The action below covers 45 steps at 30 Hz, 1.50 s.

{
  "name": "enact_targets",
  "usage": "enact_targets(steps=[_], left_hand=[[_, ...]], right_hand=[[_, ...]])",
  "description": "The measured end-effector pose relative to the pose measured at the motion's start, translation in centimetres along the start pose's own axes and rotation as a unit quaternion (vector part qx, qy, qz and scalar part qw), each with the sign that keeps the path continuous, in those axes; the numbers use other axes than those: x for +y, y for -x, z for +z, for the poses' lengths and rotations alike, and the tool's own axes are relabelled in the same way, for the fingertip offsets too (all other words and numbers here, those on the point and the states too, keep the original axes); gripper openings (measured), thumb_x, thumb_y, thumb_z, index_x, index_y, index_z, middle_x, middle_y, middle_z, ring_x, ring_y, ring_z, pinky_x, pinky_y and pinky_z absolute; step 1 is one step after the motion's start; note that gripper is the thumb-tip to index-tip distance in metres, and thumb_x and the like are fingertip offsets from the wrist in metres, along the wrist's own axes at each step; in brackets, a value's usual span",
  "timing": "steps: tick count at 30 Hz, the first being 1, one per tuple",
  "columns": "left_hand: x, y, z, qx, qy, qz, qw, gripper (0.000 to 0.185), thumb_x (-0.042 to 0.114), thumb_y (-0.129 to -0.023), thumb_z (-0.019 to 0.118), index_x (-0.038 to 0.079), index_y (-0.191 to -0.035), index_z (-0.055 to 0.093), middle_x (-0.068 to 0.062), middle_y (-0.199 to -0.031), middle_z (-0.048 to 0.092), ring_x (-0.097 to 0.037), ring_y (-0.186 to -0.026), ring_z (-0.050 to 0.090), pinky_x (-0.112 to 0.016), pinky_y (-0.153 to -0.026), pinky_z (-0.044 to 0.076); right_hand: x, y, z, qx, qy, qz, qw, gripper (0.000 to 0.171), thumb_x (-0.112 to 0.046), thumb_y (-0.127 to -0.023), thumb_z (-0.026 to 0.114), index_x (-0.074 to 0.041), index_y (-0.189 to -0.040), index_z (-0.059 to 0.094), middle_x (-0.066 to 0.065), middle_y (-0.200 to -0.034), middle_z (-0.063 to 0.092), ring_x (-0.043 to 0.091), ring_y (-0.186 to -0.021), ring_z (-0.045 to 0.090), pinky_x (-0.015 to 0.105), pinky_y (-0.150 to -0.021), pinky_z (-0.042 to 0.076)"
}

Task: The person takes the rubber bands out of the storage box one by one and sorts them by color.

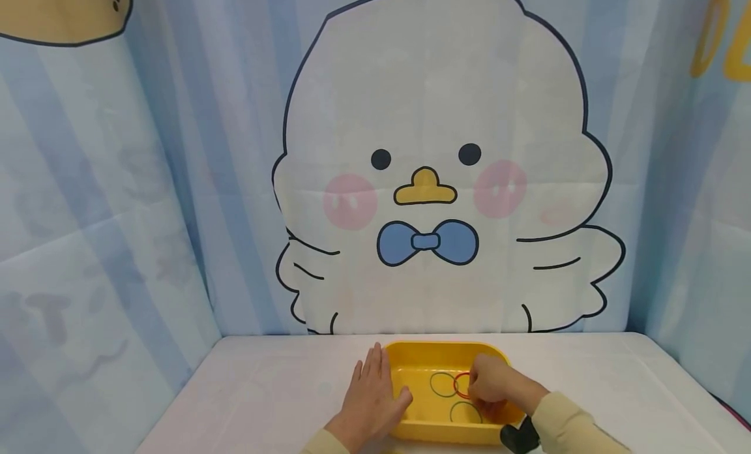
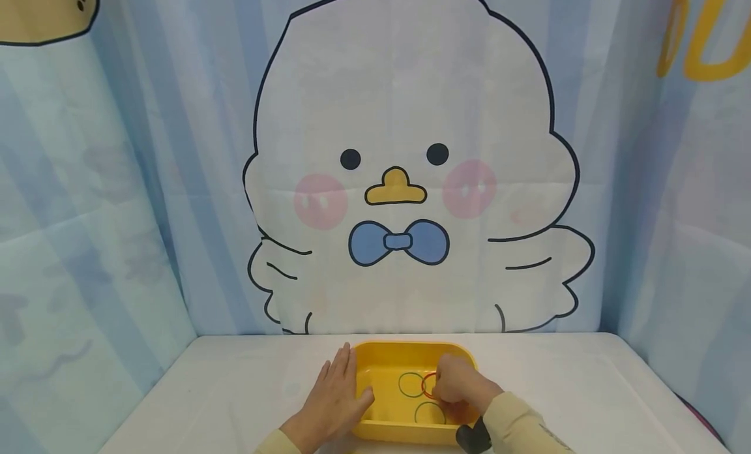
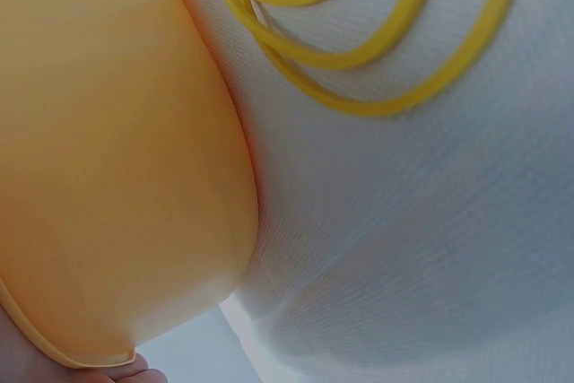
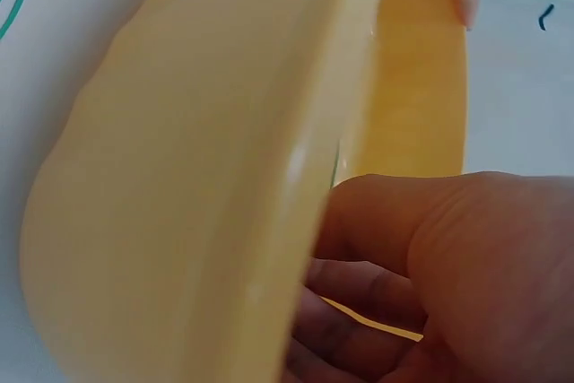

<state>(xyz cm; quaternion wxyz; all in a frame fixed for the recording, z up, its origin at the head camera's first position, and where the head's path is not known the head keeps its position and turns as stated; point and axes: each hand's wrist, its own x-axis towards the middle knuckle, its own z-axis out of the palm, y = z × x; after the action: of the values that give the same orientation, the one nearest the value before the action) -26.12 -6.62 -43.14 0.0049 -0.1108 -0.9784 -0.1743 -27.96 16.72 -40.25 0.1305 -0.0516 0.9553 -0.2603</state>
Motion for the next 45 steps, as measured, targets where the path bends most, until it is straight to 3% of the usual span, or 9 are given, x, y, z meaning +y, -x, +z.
enact_targets(steps=[10,17,26,31,36,42,45], left_hand=[[-0.15,-0.04,0.08,0.002,0.001,0.006,1.0,0.081,0.048,-0.093,0.043,-0.004,-0.153,0.026,-0.019,-0.165,0.018,-0.033,-0.151,0.024,-0.054,-0.123,0.02],[0.02,-0.04,-0.06,0.001,0.003,-0.002,1.0,0.081,0.048,-0.093,0.045,-0.003,-0.154,0.025,-0.018,-0.165,0.018,-0.032,-0.151,0.024,-0.054,-0.123,0.019],[0.23,-0.12,0.07,0.006,0.001,-0.002,1.0,0.082,0.048,-0.093,0.045,-0.003,-0.154,0.026,-0.018,-0.165,0.019,-0.033,-0.15,0.026,-0.054,-0.123,0.021],[0.13,-0.16,0.25,0.006,0.005,-0.004,1.0,0.081,0.047,-0.093,0.045,-0.003,-0.153,0.026,-0.018,-0.164,0.02,-0.032,-0.15,0.027,-0.053,-0.123,0.021],[0.06,-0.07,0.14,0.006,0.002,-0.002,1.0,0.081,0.048,-0.093,0.045,-0.004,-0.153,0.027,-0.018,-0.164,0.02,-0.033,-0.15,0.027,-0.054,-0.122,0.021],[0.14,-0.08,0.18,0.004,-0.001,-0.008,1.0,0.081,0.048,-0.093,0.046,-0.003,-0.153,0.027,-0.017,-0.165,0.019,-0.033,-0.15,0.027,-0.054,-0.122,0.021],[0.18,-0.09,0.21,0.005,-0.001,-0.006,1.0,0.081,0.048,-0.093,0.046,-0.003,-0.153,0.028,-0.017,-0.165,0.019,-0.033,-0.15,0.027,-0.055,-0.122,0.022]], right_hand=[[0.0,-0.12,0.5,-0.015,0.011,-0.001,1.0,0.018,-0.002,-0.077,0.077,-0.006,-0.064,0.065,0.003,-0.053,0.062,0.01,-0.042,0.058,0.021,-0.046,0.052],[0.29,-0.35,0.76,-0.012,0.016,-0.01,1.0,0.023,0.002,-0.076,0.075,-0.005,-0.059,0.061,0.0,-0.045,0.055,0.009,-0.039,0.055,0.018,-0.041,0.046],[0.35,-0.29,0.83,-0.021,0.006,-0.011,1.0,0.02,-0.002,-0.079,0.072,-0.005,-0.063,0.061,0.0,-0.049,0.054,0.008,-0.04,0.05,0.016,-0.041,0.042],[0.38,-0.35,0.92,-0.036,-0.027,0.003,0.999,0.016,-0.008,-0.083,0.071,-0.006,-0.07,0.062,0.001,-0.056,0.055,0.009,-0.044,0.049,0.015,-0.044,0.041],[0.42,-0.44,0.81,-0.039,-0.06,0.008,0.997,0.017,-0.01,-0.085,0.07,-0.005,-0.069,0.067,-0.001,-0.054,0.051,0.01,-0.045,0.045,0.015,-0.045,0.036],[0.58,-0.38,0.69,-0.051,-0.131,0.019,0.99,0.014,-0.008,-0.086,0.067,-0.002,-0.074,0.067,0.005,-0.063,0.066,0.01,-0.046,0.055,0.019,-0.05,0.052],[0.68,-0.28,0.65,-0.059,-0.154,0.017,0.986,0.01,-0.006,-0.086,0.065,-0.001,-0.077,0.065,0.006,-0.066,0.068,0.01,-0.048,0.058,0.02,-0.052,0.054]])
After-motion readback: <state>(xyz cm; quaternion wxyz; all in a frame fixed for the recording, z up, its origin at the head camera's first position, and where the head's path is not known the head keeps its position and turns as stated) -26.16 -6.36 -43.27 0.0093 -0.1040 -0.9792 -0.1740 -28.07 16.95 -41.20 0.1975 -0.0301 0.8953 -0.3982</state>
